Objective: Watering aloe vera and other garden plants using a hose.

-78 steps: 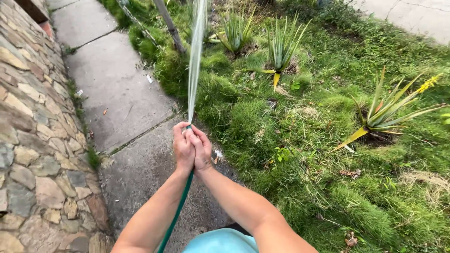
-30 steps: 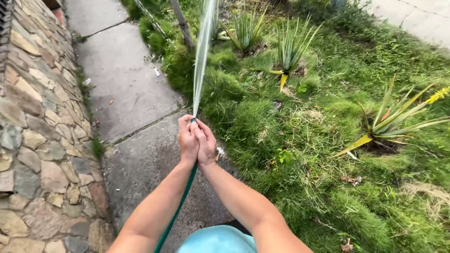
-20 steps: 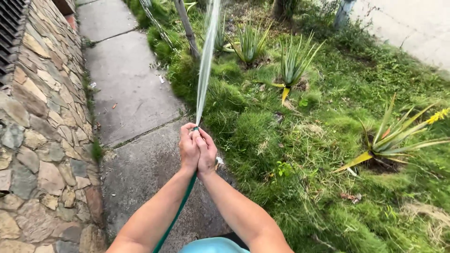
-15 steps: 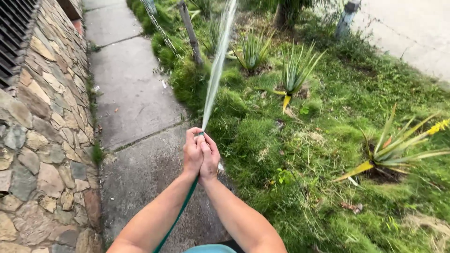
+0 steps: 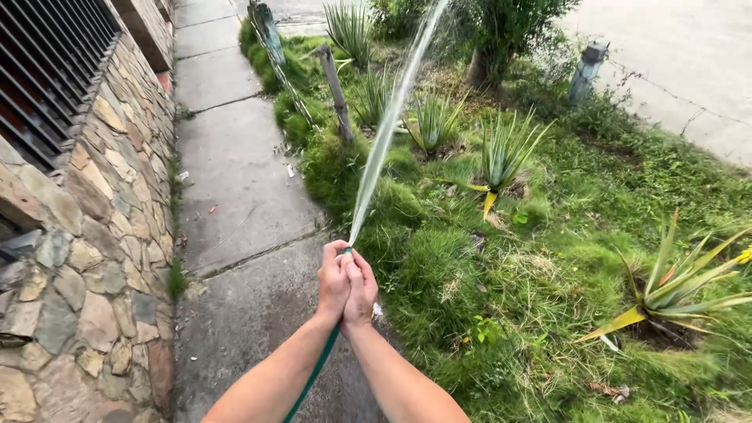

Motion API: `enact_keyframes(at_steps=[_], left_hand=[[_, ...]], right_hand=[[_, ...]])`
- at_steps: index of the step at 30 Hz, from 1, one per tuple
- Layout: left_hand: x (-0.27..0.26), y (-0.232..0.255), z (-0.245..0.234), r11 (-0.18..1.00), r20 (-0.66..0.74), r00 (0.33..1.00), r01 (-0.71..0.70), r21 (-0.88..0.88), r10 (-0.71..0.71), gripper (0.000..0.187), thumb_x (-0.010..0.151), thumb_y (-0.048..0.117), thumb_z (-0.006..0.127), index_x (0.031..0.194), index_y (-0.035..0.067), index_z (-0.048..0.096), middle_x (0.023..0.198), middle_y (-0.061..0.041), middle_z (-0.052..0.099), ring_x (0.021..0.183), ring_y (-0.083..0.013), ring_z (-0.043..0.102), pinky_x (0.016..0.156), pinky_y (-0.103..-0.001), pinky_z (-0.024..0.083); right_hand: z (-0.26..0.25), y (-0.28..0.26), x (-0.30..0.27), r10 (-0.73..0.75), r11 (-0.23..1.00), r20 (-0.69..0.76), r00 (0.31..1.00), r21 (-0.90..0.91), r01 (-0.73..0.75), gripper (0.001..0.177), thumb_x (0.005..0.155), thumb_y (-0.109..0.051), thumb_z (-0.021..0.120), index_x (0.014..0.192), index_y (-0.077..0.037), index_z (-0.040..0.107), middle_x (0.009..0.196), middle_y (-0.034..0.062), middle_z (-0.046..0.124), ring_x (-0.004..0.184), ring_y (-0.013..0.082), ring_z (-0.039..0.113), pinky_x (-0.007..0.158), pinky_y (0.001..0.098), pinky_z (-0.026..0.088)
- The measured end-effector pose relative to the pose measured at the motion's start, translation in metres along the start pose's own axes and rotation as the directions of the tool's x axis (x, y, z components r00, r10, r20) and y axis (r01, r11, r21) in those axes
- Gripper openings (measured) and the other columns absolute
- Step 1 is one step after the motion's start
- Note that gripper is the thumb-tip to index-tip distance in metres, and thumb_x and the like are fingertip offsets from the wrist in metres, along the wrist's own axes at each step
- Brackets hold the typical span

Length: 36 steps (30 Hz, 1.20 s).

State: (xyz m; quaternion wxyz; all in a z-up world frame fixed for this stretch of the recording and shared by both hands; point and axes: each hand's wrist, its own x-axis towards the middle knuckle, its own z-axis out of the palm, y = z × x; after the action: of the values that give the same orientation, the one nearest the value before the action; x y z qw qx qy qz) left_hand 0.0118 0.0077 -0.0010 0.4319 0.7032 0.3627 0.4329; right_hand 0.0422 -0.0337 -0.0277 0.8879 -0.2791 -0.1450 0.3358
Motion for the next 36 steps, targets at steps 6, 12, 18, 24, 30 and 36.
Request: enact_keyframes(at_steps=[6,12,18,24,30,36], left_hand=[[0.007,-0.01,-0.001,0.996,-0.051,0.997,0.053,-0.074,-0.057,0.024,0.097,0.024,0.056,0.12,0.016,0.055,0.077,-0.012,0.072,0.07,-0.0218,0.069,0.062,-0.039,0.054],[0.009,-0.003,0.002,0.99,-0.02,0.993,0.118,-0.076,-0.12,0.023,0.098,0.024,0.051,0.119,0.016,0.056,0.086,-0.011,0.069,0.077,-0.0209,0.068,0.065,-0.038,0.053],[0.011,-0.006,0.002,0.989,-0.023,0.994,0.099,-0.107,-0.102,0.022,0.098,0.024,0.054,0.118,0.015,0.057,0.086,-0.012,0.068,0.079,-0.0209,0.066,0.067,-0.038,0.054],[0.011,-0.024,0.006,0.995,-0.034,0.996,0.082,-0.051,-0.084,0.022,0.098,0.023,0.053,0.118,0.015,0.055,0.083,-0.007,0.067,0.074,-0.0175,0.065,0.064,-0.036,0.052],[0.016,-0.026,0.007,0.992,-0.041,0.999,0.018,-0.121,-0.024,0.021,0.099,0.02,0.054,0.118,0.012,0.056,0.084,-0.007,0.065,0.074,-0.0156,0.062,0.062,-0.034,0.052],[0.016,-0.025,-0.002,0.951,0.015,1.0,-0.011,-0.31,0.016,0.022,0.1,0.015,0.052,0.122,0.011,0.053,0.082,-0.004,0.061,0.07,-0.0122,0.062,0.058,-0.029,0.052]], right_hand=[[0.003,0.005,0.007,0.065,0.996,0.007,0.998,-0.06,-0.064,0.045,0.095,-0.026,0.065,0.132,0.0,0.064,0.11,0.008,0.072,0.098,0.0159,0.067,0.091,0.0294,0.055],[0.013,-0.011,0.003,0.129,0.984,-0.089,0.988,-0.111,-0.138,0.043,0.094,-0.025,0.066,0.131,-0.003,0.066,0.107,0.0064,0.072,0.095,0.0146,0.067,0.087,0.0286,0.055],[0.007,-0.004,0.01,0.1,0.991,-0.062,0.993,-0.087,-0.105,0.042,0.095,-0.025,0.066,0.129,-0.002,0.066,0.107,0.0066,0.073,0.096,0.0154,0.068,0.088,0.0286,0.054],[-0.003,0.007,0.009,0.089,0.99,-0.082,0.993,-0.099,-0.097,0.042,0.094,-0.025,0.067,0.13,-0.004,0.066,0.111,0.0046,0.072,0.098,0.0133,0.067,0.089,0.0279,0.054],[0.014,-0.011,0.004,0.098,0.986,-0.101,0.99,-0.124,-0.11,0.041,0.094,-0.024,0.067,0.129,-0.004,0.068,0.11,0.0046,0.073,0.097,0.0132,0.066,0.088,0.0279,0.053],[0.006,0.009,0.013,-0.029,0.973,-0.037,0.999,-0.229,0.02,0.042,0.096,-0.026,0.069,0.129,-0.001,0.069,0.111,0.0038,0.072,0.098,0.0117,0.065,0.089,0.0259,0.053]])
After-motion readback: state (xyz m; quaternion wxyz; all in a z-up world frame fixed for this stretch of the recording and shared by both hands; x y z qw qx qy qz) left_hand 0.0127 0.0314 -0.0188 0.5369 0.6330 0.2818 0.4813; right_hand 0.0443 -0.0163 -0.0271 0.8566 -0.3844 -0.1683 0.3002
